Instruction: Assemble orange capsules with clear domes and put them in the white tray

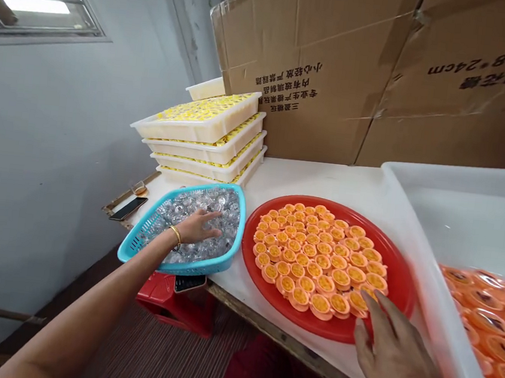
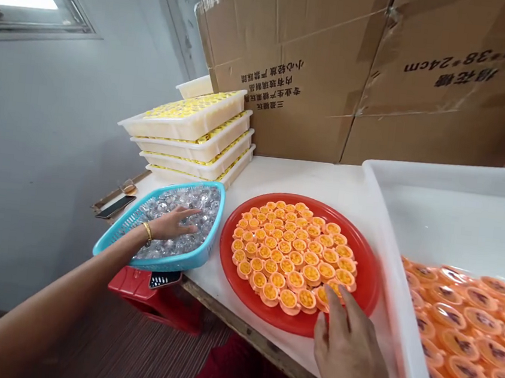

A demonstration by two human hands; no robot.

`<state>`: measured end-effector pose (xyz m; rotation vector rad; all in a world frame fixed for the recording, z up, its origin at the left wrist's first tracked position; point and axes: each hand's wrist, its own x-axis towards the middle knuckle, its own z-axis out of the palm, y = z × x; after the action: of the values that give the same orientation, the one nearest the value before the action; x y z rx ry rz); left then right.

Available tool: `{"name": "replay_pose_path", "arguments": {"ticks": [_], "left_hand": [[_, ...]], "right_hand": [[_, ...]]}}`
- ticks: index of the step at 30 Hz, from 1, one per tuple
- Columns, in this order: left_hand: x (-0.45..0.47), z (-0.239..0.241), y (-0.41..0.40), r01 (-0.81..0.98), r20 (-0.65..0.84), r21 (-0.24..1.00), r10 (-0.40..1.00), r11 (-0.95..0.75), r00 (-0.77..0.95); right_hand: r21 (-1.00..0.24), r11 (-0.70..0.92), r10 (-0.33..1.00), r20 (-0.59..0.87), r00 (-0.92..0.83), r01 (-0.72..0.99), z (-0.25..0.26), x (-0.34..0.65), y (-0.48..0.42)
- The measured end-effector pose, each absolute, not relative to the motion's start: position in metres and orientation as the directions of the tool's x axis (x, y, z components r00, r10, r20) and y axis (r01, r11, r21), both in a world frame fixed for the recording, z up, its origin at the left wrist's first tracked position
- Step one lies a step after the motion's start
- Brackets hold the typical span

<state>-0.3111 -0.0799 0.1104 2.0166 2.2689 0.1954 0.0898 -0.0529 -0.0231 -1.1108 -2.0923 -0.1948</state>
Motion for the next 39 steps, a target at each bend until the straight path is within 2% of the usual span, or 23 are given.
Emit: {"name": "replay_pose_path", "arguments": {"ticks": [4, 9, 13, 20, 23, 25, 27, 29, 32, 35, 39], "left_hand": [[-0.294, 0.093, -0.076, 0.972, -0.116, 0.210, 0.990, 0.102, -0.079], [-0.292, 0.091, -0.068, 0.946, -0.179, 0.238, 0.967, 0.220, -0.180], [-0.299, 0.100, -0.065, 0.904, -0.143, 0.322, 0.959, 0.280, -0.245], [-0.313, 0.124, -0.069, 0.782, -0.044, 0.513, 0.921, 0.354, -0.388], [-0.290, 0.149, -0.069, 0.693, 0.074, 0.650, 0.882, 0.311, -0.465], [-0.256, 0.161, -0.065, 0.659, 0.106, 0.711, 0.889, 0.245, -0.445], [-0.213, 0.159, -0.056, 0.680, 0.100, 0.712, 0.933, 0.175, -0.345], [-0.171, 0.141, -0.042, 0.753, 0.155, 0.657, 0.972, 0.033, -0.178], [-0.128, 0.101, -0.019, 0.903, 0.206, 0.420, 0.978, -0.084, -0.005], [-0.117, 0.070, 0.000, 0.930, 0.200, 0.362, 0.980, -0.064, -0.010], [-0.129, 0.061, 0.012, 0.921, 0.218, 0.383, 0.976, -0.065, -0.022]], "right_hand": [[-0.156, 0.575, 0.663, 0.664, -0.346, 0.803, -0.018, 0.091, -0.045], [-0.161, 0.551, 0.695, 0.631, -0.343, 0.819, -0.015, 0.092, -0.037], [-0.217, 0.505, 0.751, 0.588, -0.301, 0.836, -0.013, 0.092, -0.038], [-0.458, 0.406, 0.849, 0.510, -0.141, 0.791, -0.010, 0.087, -0.043], [-0.522, 0.379, 0.859, 0.505, -0.081, 0.764, -0.009, 0.087, -0.050], [-0.540, 0.376, 0.864, 0.498, -0.075, 0.752, -0.008, 0.087, -0.055], [-0.561, 0.369, 0.875, 0.479, -0.073, 0.741, -0.007, 0.087, -0.060], [-0.582, 0.353, 0.887, 0.458, -0.063, 0.732, -0.005, 0.087, -0.063], [-0.557, 0.332, 0.896, 0.439, -0.070, 0.762, -0.002, 0.086, -0.062], [-0.465, 0.318, 0.903, 0.415, -0.113, 0.826, 0.003, 0.085, -0.057], [-0.297, 0.338, 0.901, 0.377, -0.215, 0.893, 0.011, 0.084, -0.050]]}}
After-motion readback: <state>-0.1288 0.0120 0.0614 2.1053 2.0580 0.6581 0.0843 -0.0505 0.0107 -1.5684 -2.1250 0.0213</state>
